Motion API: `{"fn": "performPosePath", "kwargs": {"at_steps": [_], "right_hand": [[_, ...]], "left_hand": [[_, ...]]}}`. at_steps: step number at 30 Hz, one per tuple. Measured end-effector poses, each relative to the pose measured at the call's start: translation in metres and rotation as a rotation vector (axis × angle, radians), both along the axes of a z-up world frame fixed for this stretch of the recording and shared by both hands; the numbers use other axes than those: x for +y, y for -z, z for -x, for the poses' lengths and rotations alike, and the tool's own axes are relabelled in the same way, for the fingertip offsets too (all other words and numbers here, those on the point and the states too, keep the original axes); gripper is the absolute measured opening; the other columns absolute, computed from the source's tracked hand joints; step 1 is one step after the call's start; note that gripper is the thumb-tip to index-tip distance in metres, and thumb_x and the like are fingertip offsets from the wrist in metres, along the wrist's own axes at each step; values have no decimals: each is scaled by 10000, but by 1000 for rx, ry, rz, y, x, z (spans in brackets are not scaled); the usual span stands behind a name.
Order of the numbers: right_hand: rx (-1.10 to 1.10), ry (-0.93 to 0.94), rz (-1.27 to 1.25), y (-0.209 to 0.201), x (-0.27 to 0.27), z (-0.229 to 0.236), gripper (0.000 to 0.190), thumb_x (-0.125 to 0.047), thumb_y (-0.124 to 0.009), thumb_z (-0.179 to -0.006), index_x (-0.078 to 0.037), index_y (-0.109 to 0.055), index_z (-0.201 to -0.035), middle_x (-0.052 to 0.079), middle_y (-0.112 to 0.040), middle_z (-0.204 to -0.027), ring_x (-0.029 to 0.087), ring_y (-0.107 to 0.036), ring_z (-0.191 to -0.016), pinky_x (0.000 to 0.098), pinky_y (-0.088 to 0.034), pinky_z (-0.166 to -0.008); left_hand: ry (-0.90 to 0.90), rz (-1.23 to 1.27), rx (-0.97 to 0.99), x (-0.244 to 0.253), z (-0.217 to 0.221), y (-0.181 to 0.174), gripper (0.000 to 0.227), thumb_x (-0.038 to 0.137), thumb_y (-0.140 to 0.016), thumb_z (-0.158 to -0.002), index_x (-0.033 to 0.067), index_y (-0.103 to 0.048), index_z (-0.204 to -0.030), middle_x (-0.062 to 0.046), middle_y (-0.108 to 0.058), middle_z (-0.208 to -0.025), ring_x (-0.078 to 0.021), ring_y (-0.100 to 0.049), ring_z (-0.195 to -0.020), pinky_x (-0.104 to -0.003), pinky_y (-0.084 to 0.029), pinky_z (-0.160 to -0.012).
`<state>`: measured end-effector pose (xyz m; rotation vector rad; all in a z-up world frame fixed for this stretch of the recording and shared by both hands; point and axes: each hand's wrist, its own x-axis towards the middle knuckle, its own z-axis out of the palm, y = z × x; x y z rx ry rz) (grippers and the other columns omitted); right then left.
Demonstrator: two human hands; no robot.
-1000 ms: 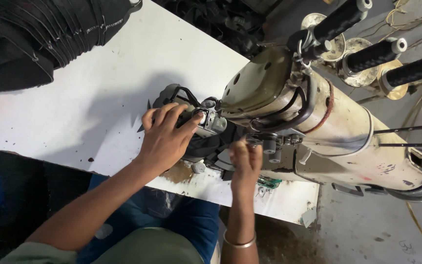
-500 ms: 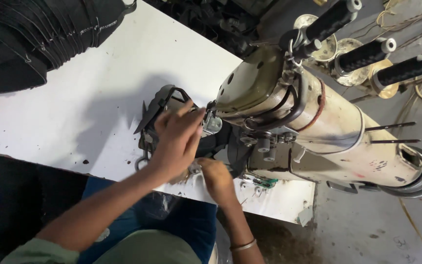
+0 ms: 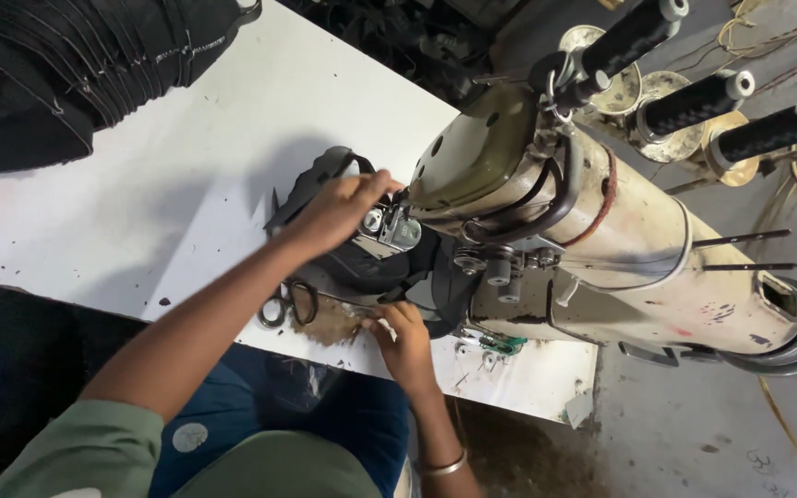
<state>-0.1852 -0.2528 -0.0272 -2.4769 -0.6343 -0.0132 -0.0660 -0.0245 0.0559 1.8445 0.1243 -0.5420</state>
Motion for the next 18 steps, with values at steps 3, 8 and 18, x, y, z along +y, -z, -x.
{"fn": "performPosePath", "kwargs": {"at_steps": [3,8,18], "right_hand": [[140,94,-229,4,0,20,200,-63,-824,-843,-53,-707,-1004,90,-695,-954,234,-642,-851,321,-524,-740],[621,289,-649,39,-2,39,185,-58,-817,-879,6,-685,-991,33,-689,-909,90,-632,-814,250,-521,-719],[743,240,-870,10,20,36,167,-76,-712,-963,-1,-690,-1110,49,-719,-981,111,-663,-876,263,-546,-810]], "left_hand": [[-5,305,-311,9,-7,35,557,505,-402,-1069,103,-734,-1264,-51,-729,-1255,-151,-643,-1198,-302,-450,-992],[-200,101,-644,17,29,64,290,184,-640,-979,32,-716,-1214,-116,-723,-1173,-208,-740,-1022,-293,-601,-885],[-387,25,-732,5,102,29,314,143,-601,-1036,47,-608,-1335,-126,-706,-1107,-198,-727,-928,-309,-590,-784]]}}
